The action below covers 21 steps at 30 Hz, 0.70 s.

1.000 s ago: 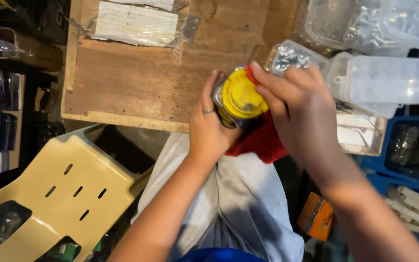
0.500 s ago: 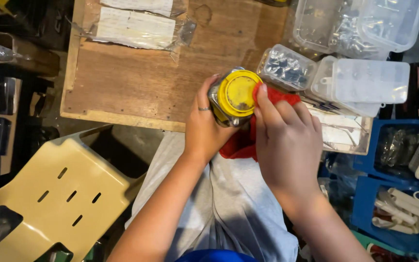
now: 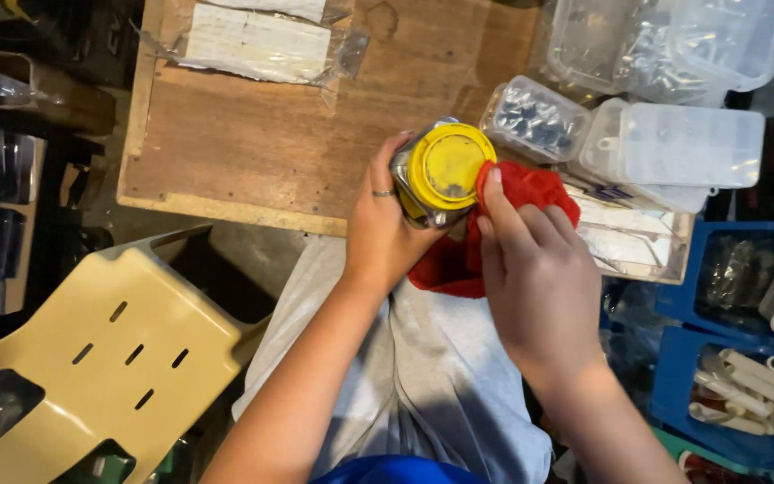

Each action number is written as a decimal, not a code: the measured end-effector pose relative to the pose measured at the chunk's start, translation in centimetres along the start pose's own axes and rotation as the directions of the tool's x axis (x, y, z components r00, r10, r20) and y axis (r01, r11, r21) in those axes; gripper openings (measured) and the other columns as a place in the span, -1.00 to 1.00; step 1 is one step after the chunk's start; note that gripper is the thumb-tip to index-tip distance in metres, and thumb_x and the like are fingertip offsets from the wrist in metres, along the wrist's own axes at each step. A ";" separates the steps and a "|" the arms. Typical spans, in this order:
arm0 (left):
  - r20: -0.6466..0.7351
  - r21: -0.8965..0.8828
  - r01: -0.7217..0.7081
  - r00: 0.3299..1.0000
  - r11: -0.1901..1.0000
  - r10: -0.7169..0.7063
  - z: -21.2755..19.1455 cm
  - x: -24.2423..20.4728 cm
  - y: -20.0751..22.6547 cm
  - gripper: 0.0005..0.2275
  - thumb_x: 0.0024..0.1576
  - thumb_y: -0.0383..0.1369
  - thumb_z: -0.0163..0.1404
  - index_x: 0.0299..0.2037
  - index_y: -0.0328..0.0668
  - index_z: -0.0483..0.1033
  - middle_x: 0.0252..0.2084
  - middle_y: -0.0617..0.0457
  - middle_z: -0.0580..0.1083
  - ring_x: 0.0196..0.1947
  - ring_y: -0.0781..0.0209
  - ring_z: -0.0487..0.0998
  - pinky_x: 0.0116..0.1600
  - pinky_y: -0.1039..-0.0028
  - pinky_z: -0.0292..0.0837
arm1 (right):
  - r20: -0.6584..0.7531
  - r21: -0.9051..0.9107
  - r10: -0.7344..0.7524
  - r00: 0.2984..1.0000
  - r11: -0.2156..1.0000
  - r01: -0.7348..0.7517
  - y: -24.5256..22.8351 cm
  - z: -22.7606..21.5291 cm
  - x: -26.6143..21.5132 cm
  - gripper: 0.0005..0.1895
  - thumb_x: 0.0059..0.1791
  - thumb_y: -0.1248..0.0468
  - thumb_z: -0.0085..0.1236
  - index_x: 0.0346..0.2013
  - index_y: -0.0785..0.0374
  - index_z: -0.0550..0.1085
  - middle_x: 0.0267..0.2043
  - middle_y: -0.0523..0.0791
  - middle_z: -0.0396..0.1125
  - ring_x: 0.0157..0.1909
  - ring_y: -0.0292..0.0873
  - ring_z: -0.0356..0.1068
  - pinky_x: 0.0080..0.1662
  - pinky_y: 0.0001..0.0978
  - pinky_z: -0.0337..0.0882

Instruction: Cleaning plastic storage jars containing fasteners using a red cloth.

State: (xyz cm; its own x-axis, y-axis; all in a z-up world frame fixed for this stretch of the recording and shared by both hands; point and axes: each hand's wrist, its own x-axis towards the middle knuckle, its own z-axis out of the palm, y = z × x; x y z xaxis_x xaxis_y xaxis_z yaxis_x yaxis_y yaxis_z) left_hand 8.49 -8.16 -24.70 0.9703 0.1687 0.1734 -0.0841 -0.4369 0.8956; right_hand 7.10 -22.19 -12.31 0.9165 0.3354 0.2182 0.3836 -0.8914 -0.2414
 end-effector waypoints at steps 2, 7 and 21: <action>0.007 0.010 -0.006 1.000 1.000 0.006 0.2 0.1 -0.2 -0.12 -0.16 -0.26 0.41 0.35 -0.22 0.12 0.30 -0.14 0.41 0.20 -0.12 0.56 0.21 0.27 0.49 | -0.032 -0.119 -0.003 0.999 0.993 -0.001 -0.2 0.5 0.3 -0.60 0.07 0.37 0.21 0.22 0.32 0.54 -0.31 -0.10 0.42 -0.34 -0.05 0.36 -0.28 -0.22 0.38; 0.007 -0.027 -0.013 1.000 1.000 0.013 0.2 0.1 -0.3 -0.14 -0.16 -0.35 0.40 0.34 -0.19 0.12 0.27 -0.18 0.44 0.18 -0.15 0.57 0.20 0.24 0.50 | -0.142 0.011 -0.094 0.985 0.995 0.097 0.5 0.5 3.4 -0.75 0.06 0.42 0.18 0.03 0.44 0.58 -0.16 0.01 0.49 -0.22 0.06 0.42 -0.14 -0.18 0.41; -0.008 0.078 -0.026 1.000 0.997 0.027 0.3 0.2 -0.8 -0.09 -0.20 -0.27 0.45 0.35 -0.18 0.13 0.30 -0.10 0.43 0.20 -0.14 0.56 0.24 0.21 0.47 | 0.011 -0.150 -0.005 1.000 0.989 0.007 0.6 -0.6 2.3 -0.64 0.10 0.33 0.18 0.20 0.24 0.61 -0.32 -0.05 0.44 -0.47 0.03 0.37 -0.43 -0.17 0.32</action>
